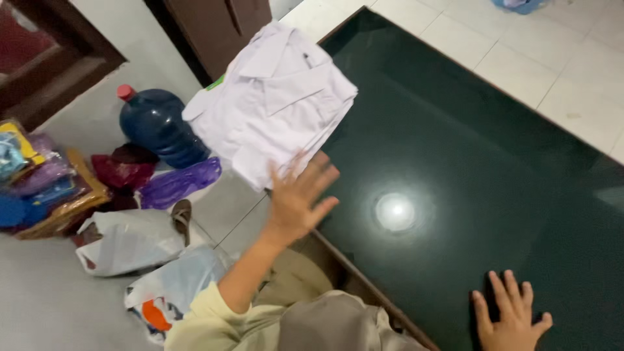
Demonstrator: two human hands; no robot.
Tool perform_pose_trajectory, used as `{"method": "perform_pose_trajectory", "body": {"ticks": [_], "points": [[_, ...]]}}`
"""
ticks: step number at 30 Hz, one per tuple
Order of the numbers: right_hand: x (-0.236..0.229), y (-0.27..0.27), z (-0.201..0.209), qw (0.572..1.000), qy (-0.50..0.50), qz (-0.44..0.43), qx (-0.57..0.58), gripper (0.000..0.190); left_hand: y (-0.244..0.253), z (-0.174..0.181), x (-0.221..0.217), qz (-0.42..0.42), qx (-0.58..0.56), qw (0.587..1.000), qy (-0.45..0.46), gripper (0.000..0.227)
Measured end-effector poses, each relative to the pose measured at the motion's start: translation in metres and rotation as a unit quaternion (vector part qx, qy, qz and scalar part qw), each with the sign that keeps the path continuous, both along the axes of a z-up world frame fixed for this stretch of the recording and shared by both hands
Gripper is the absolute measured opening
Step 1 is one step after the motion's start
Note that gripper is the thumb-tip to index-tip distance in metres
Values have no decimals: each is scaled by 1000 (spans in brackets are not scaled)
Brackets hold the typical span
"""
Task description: The person takes a folded white shirt from a stack, places it into a clear plastic bag, removes the adhesive strip to seal the bag, and sets the packaged shirt aside before picking up another shirt.
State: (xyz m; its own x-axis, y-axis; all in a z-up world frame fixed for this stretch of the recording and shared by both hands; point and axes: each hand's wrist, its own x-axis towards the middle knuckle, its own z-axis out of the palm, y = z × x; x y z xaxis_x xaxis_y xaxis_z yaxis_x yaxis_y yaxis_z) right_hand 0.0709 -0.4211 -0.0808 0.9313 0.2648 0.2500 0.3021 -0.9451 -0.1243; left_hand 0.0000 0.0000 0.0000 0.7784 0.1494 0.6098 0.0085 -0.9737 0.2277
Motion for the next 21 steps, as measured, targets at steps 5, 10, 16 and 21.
{"method": "perform_pose_trajectory", "body": {"ticks": [5,10,16,21], "points": [[-2,-8,-14,999,-38,16,-5,50,87,13,-45,76,15,970,231,97],[-1,-8,-14,999,-29,16,-5,51,117,5,-62,-6,-5,980,200,79],[-21,60,54,956,-99,108,254,31,133,7,-50,-35,96,993,58,59],[-11,129,54,539,363,-11,760,46,134,8,-24,-50,11,998,-34,33]]}}
